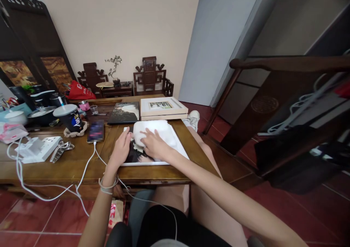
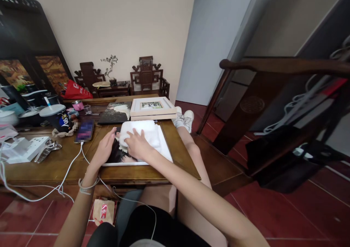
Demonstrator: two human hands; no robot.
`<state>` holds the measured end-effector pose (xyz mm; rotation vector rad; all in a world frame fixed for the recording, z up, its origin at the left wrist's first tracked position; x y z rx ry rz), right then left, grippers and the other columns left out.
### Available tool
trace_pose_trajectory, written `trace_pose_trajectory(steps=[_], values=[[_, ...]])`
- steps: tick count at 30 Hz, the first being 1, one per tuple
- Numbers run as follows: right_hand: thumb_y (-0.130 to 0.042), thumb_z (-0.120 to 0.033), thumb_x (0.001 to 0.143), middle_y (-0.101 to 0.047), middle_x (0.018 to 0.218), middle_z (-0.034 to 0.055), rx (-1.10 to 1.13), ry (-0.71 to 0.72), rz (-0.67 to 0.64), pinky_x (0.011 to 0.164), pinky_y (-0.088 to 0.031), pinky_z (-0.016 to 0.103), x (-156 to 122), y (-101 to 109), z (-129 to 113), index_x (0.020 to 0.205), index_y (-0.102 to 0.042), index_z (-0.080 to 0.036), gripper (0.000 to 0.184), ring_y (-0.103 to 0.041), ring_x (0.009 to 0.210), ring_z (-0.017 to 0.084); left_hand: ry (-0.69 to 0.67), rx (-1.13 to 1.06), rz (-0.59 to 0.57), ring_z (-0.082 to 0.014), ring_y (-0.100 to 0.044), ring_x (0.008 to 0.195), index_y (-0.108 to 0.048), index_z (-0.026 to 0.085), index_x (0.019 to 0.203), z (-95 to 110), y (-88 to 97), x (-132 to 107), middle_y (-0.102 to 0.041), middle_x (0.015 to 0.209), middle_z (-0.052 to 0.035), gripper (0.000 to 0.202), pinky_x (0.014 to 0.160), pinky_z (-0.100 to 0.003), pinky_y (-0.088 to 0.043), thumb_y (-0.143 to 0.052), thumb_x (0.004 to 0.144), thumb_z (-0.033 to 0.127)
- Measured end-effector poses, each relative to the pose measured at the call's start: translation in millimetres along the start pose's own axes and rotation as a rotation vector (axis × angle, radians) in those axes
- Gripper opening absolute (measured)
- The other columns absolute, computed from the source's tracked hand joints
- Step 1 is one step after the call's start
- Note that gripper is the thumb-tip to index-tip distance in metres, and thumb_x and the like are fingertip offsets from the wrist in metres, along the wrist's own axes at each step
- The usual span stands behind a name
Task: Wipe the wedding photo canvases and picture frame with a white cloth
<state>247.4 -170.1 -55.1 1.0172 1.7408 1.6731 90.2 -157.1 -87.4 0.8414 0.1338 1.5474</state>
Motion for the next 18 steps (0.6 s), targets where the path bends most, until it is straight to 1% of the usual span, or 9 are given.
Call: trace_pose_trajectory(steps=[2, 4, 6, 8, 10, 13, 15, 18], values=[[-0.052, -0.009, 0.079, -0.042, 0.147, 0.0181, 0.061, 0.087, 0.006, 0.108, -0.023, 0.063, -8, -3, -9, 0.104, -0.066, -0.011, 0.029, -0.026, 0.14, 0.039, 0.038, -0.119, 0.07, -0.0211, -0.041, 0.136, -0.044, 0.011, 0.14, 4, 4.4, 1, -0.045, 0.146, -0.0134, 0.059, 0.116, -0.038, -0.027, -0.03, 0.097, 0.048], [-0.052, -0.007, 0.076, -0.047, 0.144, 0.0166, 0.139, 0.215, 0.017, 0.111, -0.022, 0.059, -25, -2, -19, 0.093, -0.067, -0.012, 0.023, -0.025, 0.141, 0.035, 0.059, -0.185, 0.096, -0.0209, -0.04, 0.137, -0.041, 0.011, 0.141, 5, 6.2, 1, -0.044, 0.147, -0.0131, 0.062, 0.116, -0.038, -0.028, -0.027, 0.097, 0.051], [-0.051, -0.004, 0.071, -0.053, 0.139, 0.0163, 0.222, 0.33, 0.026, 0.114, -0.019, 0.055, -48, 1, -25, 0.083, -0.065, -0.014, 0.021, -0.027, 0.142, 0.03, 0.065, -0.168, 0.083, -0.021, -0.04, 0.137, -0.042, 0.01, 0.141, 7, 5.7, 0, -0.044, 0.147, -0.0135, 0.064, 0.116, -0.038, -0.026, -0.023, 0.097, 0.053], [-0.049, -0.003, 0.068, -0.057, 0.133, 0.0175, 0.286, 0.372, 0.021, 0.116, -0.019, 0.049, -70, 8, -28, 0.077, -0.062, -0.016, 0.02, -0.031, 0.14, 0.026, 0.059, -0.099, 0.036, -0.0211, -0.039, 0.138, -0.044, 0.009, 0.14, 9, 3.1, -1, -0.044, 0.147, -0.0142, 0.065, 0.117, -0.039, -0.025, -0.02, 0.098, 0.052], [-0.048, -0.004, 0.065, -0.062, 0.127, 0.0175, 0.309, 0.329, 0.007, 0.114, -0.025, 0.044, -89, 15, -24, 0.071, -0.059, -0.018, 0.019, -0.037, 0.137, 0.025, 0.041, -0.012, -0.029, -0.0218, -0.039, 0.138, -0.046, 0.007, 0.137, 11, -1.2, -2, -0.045, 0.145, -0.0159, 0.064, 0.117, -0.039, -0.024, -0.02, 0.098, 0.051], [-0.045, -0.004, 0.064, -0.069, 0.109, 0.0135, 0.277, 0.179, -0.004, 0.104, -0.037, 0.039, -105, 21, -10, 0.067, -0.056, -0.02, 0.02, -0.051, 0.125, 0.026, 0.01, 0.117, -0.121, -0.0233, -0.038, 0.138, -0.051, 0.007, 0.133, 9, -8.5, -5, -0.047, 0.144, -0.0173, 0.059, 0.117, -0.04, -0.024, -0.024, 0.098, 0.047], [-0.044, -0.005, 0.067, -0.07, 0.097, 0.0118, 0.232, 0.06, 0.011, 0.098, -0.041, 0.038, -105, 20, 6, 0.068, -0.057, -0.02, 0.019, -0.057, 0.115, 0.027, -0.014, 0.194, -0.159, -0.0239, -0.037, 0.139, -0.053, 0.012, 0.132, 6, -12.0, -6, -0.046, 0.145, -0.0154, 0.051, 0.116, -0.042, -0.026, -0.028, 0.098, 0.042], [-0.043, -0.008, 0.07, -0.068, 0.084, 0.0106, 0.177, -0.123, 0.043, 0.088, -0.043, 0.035, -91, 16, 33, 0.068, -0.056, -0.019, 0.017, -0.061, 0.097, 0.027, -0.064, 0.28, -0.186, -0.0242, -0.036, 0.14, -0.052, 0.019, 0.132, 2, -14.4, -6, -0.045, 0.147, -0.0117, 0.041, 0.113, -0.046, -0.03, -0.035, 0.097, 0.033]])
Point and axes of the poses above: each hand's wrist, its own x-axis towards the middle knuckle, its own y-axis out of the back of the hand, z = x × y, the point moved 3 cm from there along x, towards the middle knuckle
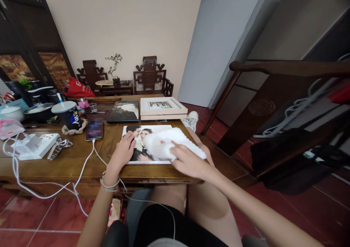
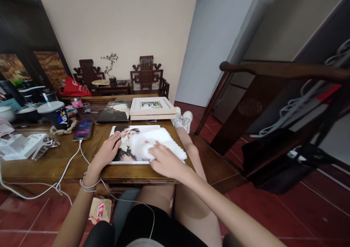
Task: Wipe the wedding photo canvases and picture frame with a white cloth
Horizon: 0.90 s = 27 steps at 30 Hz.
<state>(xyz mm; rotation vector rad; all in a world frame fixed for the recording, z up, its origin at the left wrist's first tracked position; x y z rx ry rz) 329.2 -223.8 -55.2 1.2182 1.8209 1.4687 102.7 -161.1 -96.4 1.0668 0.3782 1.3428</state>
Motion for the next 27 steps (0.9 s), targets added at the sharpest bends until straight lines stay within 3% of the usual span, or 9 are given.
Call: trace_pose_trajectory(steps=[3, 6, 10, 14, 19, 27], values=[[-0.042, -0.01, 0.073, -0.066, 0.078, 0.0097, 0.042, -0.113, 0.045, 0.077, -0.042, 0.031, 33, 0, 16, 0.067, -0.055, -0.019, 0.016, -0.06, 0.082, 0.024, -0.02, 0.042, -0.003, -0.0242, -0.036, 0.14, -0.052, 0.02, 0.132, -3, -0.9, 0, -0.044, 0.147, -0.0114, 0.04, 0.112, -0.047, -0.032, -0.038, 0.096, 0.027], [-0.041, -0.013, 0.078, -0.069, 0.088, 0.0116, 0.14, -0.142, 0.088, 0.072, -0.041, 0.028, 73, 0, 15, 0.074, -0.058, -0.017, 0.018, -0.061, 0.085, 0.023, -0.011, 0.058, -0.011, -0.025, -0.036, 0.139, -0.051, 0.018, 0.133, -5, -1.5, -1, -0.043, 0.148, -0.0129, 0.04, 0.112, -0.048, -0.033, -0.038, 0.095, 0.026], [-0.041, -0.014, 0.078, -0.071, 0.094, 0.0086, 0.205, -0.091, 0.068, 0.07, -0.043, 0.024, 125, -9, -11, 0.084, -0.063, -0.017, 0.022, -0.063, 0.087, 0.021, -0.023, 0.058, -0.01, -0.0255, -0.036, 0.14, -0.051, 0.019, 0.133, -6, -1.6, 0, -0.042, 0.148, -0.0122, 0.041, 0.111, -0.048, -0.034, -0.039, 0.095, 0.026], [-0.045, -0.016, 0.077, -0.072, 0.1, 0.0095, 0.21, -0.019, 0.064, 0.074, -0.042, 0.024, 155, -20, -37, 0.087, -0.065, -0.016, 0.023, -0.062, 0.093, 0.023, -0.05, 0.05, -0.002, -0.0263, -0.043, 0.135, -0.055, 0.018, 0.129, -4, 1.1, 2, -0.049, 0.143, -0.0131, 0.038, 0.109, -0.048, -0.038, -0.041, 0.094, 0.023], [-0.046, -0.016, 0.077, -0.071, 0.1, 0.0116, 0.191, -0.016, 0.043, 0.071, -0.043, 0.026, 150, -24, -26, 0.09, -0.066, -0.015, 0.024, -0.063, 0.09, 0.023, -0.054, 0.045, -0.006, -0.0264, -0.044, 0.134, -0.055, 0.019, 0.129, -3, 2.2, 2, -0.05, 0.142, -0.012, 0.038, 0.109, -0.047, -0.038, -0.041, 0.094, 0.024], [-0.043, -0.015, 0.081, -0.069, 0.095, 0.0124, 0.074, -0.144, 0.07, 0.078, -0.042, 0.029, 100, 2, 55, 0.085, -0.063, -0.013, 0.02, -0.06, 0.091, 0.024, -0.013, 0.054, -0.002, -0.0239, -0.035, 0.14, -0.053, 0.021, 0.132, -6, -1.2, 0, -0.044, 0.147, -0.0109, 0.04, 0.113, -0.046, -0.032, -0.038, 0.095, 0.027]])
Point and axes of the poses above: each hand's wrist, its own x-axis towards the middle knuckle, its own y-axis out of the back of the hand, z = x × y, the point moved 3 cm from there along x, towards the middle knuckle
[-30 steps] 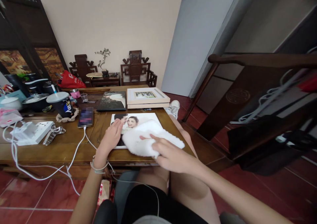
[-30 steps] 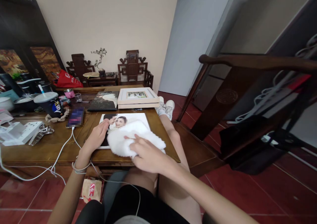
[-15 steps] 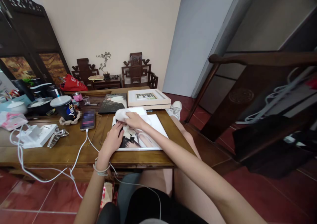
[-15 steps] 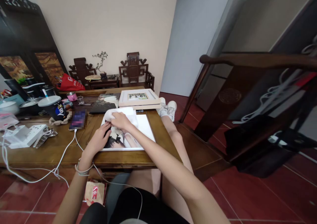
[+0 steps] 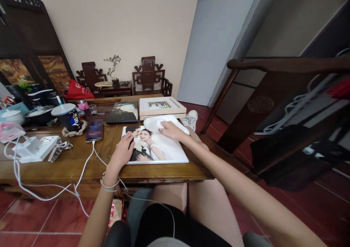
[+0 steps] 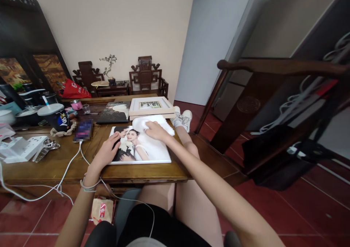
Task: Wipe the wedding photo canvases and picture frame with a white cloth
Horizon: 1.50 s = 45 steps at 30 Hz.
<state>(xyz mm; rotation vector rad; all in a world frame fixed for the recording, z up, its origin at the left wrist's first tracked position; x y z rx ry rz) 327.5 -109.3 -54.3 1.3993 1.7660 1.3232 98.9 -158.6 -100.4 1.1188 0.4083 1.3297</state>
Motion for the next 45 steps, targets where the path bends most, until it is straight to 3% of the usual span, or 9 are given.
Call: trace_pose_trajectory(steps=[6, 12, 17, 20, 25, 29, 34, 39, 45], values=[[-0.043, -0.012, 0.079, -0.066, 0.087, 0.0109, -0.087, -0.031, 0.017, 0.08, -0.041, 0.03, -26, 4, 21, 0.075, -0.057, -0.017, 0.015, -0.058, 0.087, 0.024, -0.004, 0.02, -0.022, -0.0246, -0.035, 0.14, -0.053, 0.017, 0.132, 2, 1.9, 2, -0.043, 0.148, -0.0127, 0.041, 0.113, -0.045, -0.033, -0.037, 0.095, 0.026], [-0.043, -0.002, 0.07, -0.067, 0.081, 0.0096, -0.101, 0.148, 0.001, 0.105, -0.029, 0.041, -101, -4, -18, 0.065, -0.051, -0.021, 0.021, -0.058, 0.109, 0.028, -0.011, 0.033, -0.019, -0.0247, -0.036, 0.139, -0.052, 0.017, 0.132, 1, 1.9, 2, -0.044, 0.147, -0.0134, 0.041, 0.112, -0.046, -0.033, -0.037, 0.095, 0.027], [-0.043, -0.005, 0.067, -0.067, 0.115, 0.014, -0.065, 0.241, -0.018, 0.105, -0.03, 0.045, -158, 4, -45, 0.067, -0.053, -0.021, 0.019, -0.043, 0.13, 0.03, -0.01, 0.048, -0.02, -0.0247, -0.036, 0.14, -0.052, 0.018, 0.132, 0, 1.3, 3, -0.044, 0.147, -0.0128, 0.041, 0.112, -0.046, -0.033, -0.037, 0.094, 0.026], [-0.044, -0.007, 0.07, -0.068, 0.107, 0.0134, -0.081, 0.218, -0.025, 0.097, -0.037, 0.042, -147, 4, -38, 0.07, -0.057, -0.02, 0.018, -0.053, 0.117, 0.03, -0.022, 0.053, -0.025, -0.0253, -0.036, 0.139, -0.051, 0.018, 0.132, 2, 2.5, 3, -0.045, 0.146, -0.013, 0.042, 0.112, -0.047, -0.033, -0.036, 0.094, 0.026], [-0.045, -0.01, 0.075, -0.067, 0.081, 0.0089, -0.171, 0.121, -0.047, 0.084, -0.04, 0.032, -77, 0, -10, 0.072, -0.06, -0.018, 0.017, -0.06, 0.086, 0.024, -0.044, 0.048, -0.025, -0.0249, -0.038, 0.138, -0.052, 0.02, 0.132, 5, 4.8, 2, -0.049, 0.144, -0.01, 0.041, 0.112, -0.047, -0.033, -0.036, 0.094, 0.026], [-0.045, -0.01, 0.077, -0.068, 0.088, 0.0112, -0.178, 0.09, -0.02, 0.078, -0.038, 0.029, -30, 3, 3, 0.079, -0.063, -0.015, 0.019, -0.059, 0.088, 0.024, -0.013, 0.051, -0.034, -0.0258, -0.037, 0.139, -0.051, 0.017, 0.133, 2, 4.8, 2, -0.045, 0.146, -0.0129, 0.043, 0.112, -0.047, -0.033, -0.037, 0.094, 0.028], [-0.044, -0.011, 0.081, -0.068, 0.093, 0.0139, -0.169, 0.073, -0.002, 0.076, -0.038, 0.028, -7, 6, 11, 0.083, -0.064, -0.013, 0.02, -0.059, 0.088, 0.024, -0.038, 0.031, -0.027, -0.0236, -0.039, 0.138, -0.052, 0.019, 0.132, 3, 6.3, 2, -0.047, 0.145, -0.0111, 0.042, 0.113, -0.043, -0.032, -0.038, 0.094, 0.028], [-0.045, -0.008, 0.077, -0.069, 0.088, 0.0127, -0.169, 0.084, -0.019, 0.078, -0.04, 0.028, -30, 4, 2, 0.076, -0.063, -0.014, 0.019, -0.062, 0.088, 0.023, -0.01, 0.037, -0.027, -0.024, -0.039, 0.138, -0.052, 0.015, 0.132, 4, 6.5, 3, -0.046, 0.146, -0.0133, 0.043, 0.113, -0.041, -0.033, -0.038, 0.094, 0.027], [-0.044, -0.003, 0.069, -0.069, 0.109, 0.0173, -0.112, 0.205, -0.001, 0.101, -0.037, 0.042, -120, 1, -31, 0.07, -0.06, -0.016, 0.02, -0.054, 0.119, 0.03, -0.004, 0.038, -0.037, -0.0244, -0.036, 0.139, -0.052, 0.012, 0.132, 6, 5.8, 1, -0.045, 0.146, -0.0148, 0.043, 0.114, -0.043, -0.032, -0.037, 0.095, 0.027]])
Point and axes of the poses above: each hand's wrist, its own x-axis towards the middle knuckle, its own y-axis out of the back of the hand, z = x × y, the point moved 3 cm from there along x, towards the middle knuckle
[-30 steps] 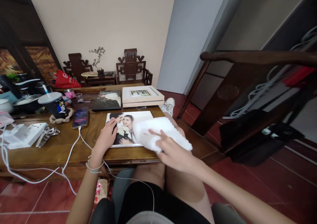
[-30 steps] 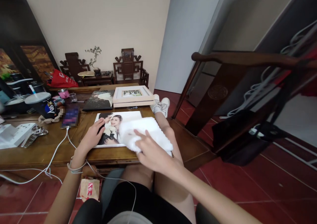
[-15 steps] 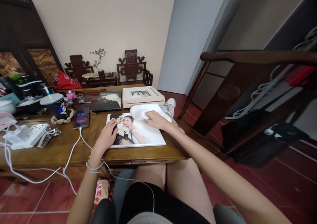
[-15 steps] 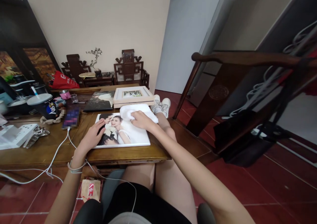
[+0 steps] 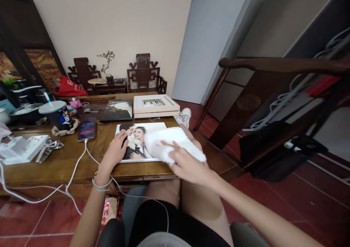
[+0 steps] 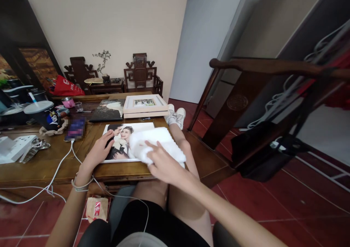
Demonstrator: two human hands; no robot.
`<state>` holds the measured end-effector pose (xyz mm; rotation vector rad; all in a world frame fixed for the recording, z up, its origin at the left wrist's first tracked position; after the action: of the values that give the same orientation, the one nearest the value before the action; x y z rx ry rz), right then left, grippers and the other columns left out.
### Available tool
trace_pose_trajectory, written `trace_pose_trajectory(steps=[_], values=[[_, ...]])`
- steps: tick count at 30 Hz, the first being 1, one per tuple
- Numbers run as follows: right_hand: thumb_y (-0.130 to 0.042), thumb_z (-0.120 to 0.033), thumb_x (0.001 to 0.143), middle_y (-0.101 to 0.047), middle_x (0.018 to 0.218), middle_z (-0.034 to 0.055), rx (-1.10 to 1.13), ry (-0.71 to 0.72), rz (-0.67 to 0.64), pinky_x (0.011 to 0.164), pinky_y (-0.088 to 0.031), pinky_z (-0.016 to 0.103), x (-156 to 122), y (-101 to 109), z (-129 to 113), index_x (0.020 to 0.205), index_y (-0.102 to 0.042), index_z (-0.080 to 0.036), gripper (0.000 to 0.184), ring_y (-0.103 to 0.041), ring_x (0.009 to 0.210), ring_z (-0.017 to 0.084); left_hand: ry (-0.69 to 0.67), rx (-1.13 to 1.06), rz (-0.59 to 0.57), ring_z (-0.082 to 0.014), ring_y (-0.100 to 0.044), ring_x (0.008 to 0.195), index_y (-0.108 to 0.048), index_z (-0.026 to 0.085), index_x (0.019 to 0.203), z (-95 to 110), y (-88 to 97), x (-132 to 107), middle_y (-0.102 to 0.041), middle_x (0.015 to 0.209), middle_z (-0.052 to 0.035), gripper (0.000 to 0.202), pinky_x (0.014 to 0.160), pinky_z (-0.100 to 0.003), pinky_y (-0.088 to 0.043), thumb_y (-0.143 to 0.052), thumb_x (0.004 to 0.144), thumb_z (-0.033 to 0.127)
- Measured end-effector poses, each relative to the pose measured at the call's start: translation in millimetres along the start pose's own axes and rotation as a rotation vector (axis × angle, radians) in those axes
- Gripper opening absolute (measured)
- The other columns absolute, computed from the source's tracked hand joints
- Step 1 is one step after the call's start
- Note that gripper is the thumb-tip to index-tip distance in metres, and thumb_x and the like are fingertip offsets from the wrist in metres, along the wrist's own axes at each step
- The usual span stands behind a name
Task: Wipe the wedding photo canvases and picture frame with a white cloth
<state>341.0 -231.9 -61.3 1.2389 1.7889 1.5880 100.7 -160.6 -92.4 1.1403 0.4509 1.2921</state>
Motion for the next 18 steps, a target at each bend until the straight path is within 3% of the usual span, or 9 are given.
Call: trace_pose_trajectory(steps=[4, 7, 10, 13, 15, 18], values=[[-0.045, -0.001, 0.065, -0.054, 0.138, 0.0143, 0.044, 0.115, -0.009, 0.112, -0.025, 0.051, -38, 2, -28, 0.069, -0.059, -0.017, 0.022, -0.035, 0.138, 0.031, -0.011, -0.016, 0.006, -0.025, -0.037, 0.139, -0.053, 0.012, 0.131, 0, 0.5, -1, -0.044, 0.147, -0.0149, 0.043, 0.115, -0.043, -0.03, -0.037, 0.095, 0.028], [-0.045, -0.001, 0.064, -0.05, 0.141, 0.0144, 0.051, 0.13, -0.057, 0.114, -0.021, 0.054, -37, 0, -33, 0.067, -0.058, -0.017, 0.021, -0.03, 0.141, 0.031, -0.037, -0.024, 0.012, -0.0246, -0.038, 0.138, -0.054, 0.012, 0.13, 0, 0.4, -2, -0.046, 0.145, -0.0146, 0.042, 0.115, -0.043, -0.03, -0.037, 0.094, 0.027], [-0.045, -0.001, 0.067, -0.057, 0.133, 0.0202, 0.026, 0.101, -0.072, 0.113, -0.022, 0.054, -12, -2, -24, 0.071, -0.06, -0.015, 0.021, -0.03, 0.14, 0.032, -0.036, -0.022, 0.025, -0.0254, -0.04, 0.137, -0.055, 0.014, 0.129, -2, 0.3, -2, -0.045, 0.146, -0.0143, 0.042, 0.113, -0.044, -0.032, -0.038, 0.094, 0.027], [-0.044, -0.002, 0.071, -0.068, 0.107, 0.0211, -0.034, 0.053, -0.062, 0.108, -0.028, 0.051, 25, -6, -4, 0.075, -0.061, -0.014, 0.022, -0.036, 0.137, 0.031, -0.029, -0.008, 0.029, -0.025, -0.04, 0.137, -0.056, 0.013, 0.128, -3, 0.6, 0, -0.047, 0.145, -0.0147, 0.041, 0.114, -0.043, -0.032, -0.039, 0.093, 0.026], [-0.043, -0.003, 0.073, -0.07, 0.095, 0.018, -0.078, 0.008, -0.059, 0.103, -0.033, 0.045, 51, -8, 13, 0.077, -0.062, -0.014, 0.022, -0.047, 0.129, 0.03, -0.03, 0.007, 0.021, -0.0247, -0.04, 0.137, -0.056, 0.011, 0.128, -3, 1.1, 1, -0.049, 0.143, -0.0152, 0.042, 0.114, -0.041, -0.031, -0.038, 0.093, 0.026], [-0.043, -0.006, 0.075, -0.07, 0.094, 0.0171, -0.121, -0.07, -0.053, 0.091, -0.04, 0.038, 83, -8, 34, 0.081, -0.062, -0.013, 0.022, -0.061, 0.106, 0.03, -0.033, 0.02, 0.007, -0.0246, -0.04, 0.137, -0.057, 0.01, 0.127, -3, 2.4, 2, -0.049, 0.142, -0.0156, 0.043, 0.115, -0.04, -0.03, -0.038, 0.094, 0.027]])
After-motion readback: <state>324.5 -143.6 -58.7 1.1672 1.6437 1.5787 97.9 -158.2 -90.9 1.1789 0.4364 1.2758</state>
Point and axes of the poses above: each hand's wrist, its own x-axis towards the middle knuckle, its own y-axis out of the back of the hand, z = x × y, the point moved 3 cm from there along x, towards the middle knuckle
